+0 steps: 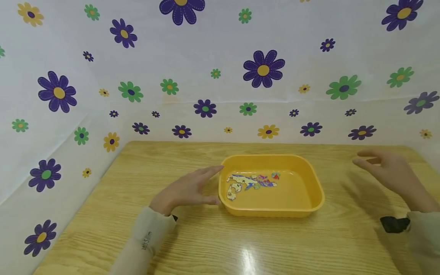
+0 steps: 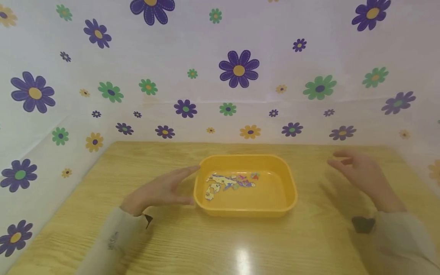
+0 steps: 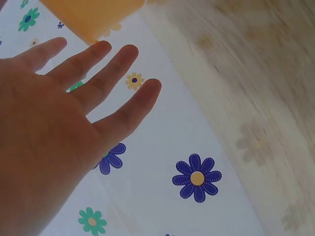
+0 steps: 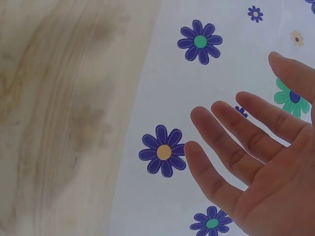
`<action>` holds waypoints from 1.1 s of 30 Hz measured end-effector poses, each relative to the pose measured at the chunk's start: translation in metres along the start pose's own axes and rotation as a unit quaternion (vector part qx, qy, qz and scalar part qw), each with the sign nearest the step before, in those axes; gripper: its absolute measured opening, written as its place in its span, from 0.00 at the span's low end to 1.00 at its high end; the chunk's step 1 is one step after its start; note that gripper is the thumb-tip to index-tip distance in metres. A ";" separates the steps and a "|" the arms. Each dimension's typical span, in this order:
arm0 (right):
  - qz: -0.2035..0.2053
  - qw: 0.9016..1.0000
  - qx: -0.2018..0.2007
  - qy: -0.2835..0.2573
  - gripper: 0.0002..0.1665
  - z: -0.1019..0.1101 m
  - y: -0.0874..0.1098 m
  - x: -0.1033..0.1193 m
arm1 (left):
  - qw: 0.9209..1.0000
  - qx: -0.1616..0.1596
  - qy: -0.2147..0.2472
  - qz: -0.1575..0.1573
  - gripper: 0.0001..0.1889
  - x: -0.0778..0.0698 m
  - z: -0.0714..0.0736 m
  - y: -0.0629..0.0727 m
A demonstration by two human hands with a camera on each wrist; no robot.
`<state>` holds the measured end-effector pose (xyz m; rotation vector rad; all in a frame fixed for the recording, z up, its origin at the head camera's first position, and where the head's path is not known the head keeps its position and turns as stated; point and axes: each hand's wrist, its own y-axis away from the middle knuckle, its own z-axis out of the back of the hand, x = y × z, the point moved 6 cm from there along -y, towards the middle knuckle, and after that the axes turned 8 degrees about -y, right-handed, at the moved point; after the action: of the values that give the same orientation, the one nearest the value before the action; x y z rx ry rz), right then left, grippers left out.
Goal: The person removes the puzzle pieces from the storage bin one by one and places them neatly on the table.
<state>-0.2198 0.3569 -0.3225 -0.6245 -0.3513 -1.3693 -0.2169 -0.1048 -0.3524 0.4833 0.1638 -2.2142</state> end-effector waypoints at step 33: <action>0.068 0.993 0.043 -0.087 0.19 -0.019 -0.041 0.078 | 0.998 0.026 -0.055 0.008 0.57 -0.011 -0.007 -0.007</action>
<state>-0.2479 0.2798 -0.2839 -0.6863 -0.4969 -1.1664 -0.2142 -0.0901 -0.3543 0.3888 0.0450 -2.2267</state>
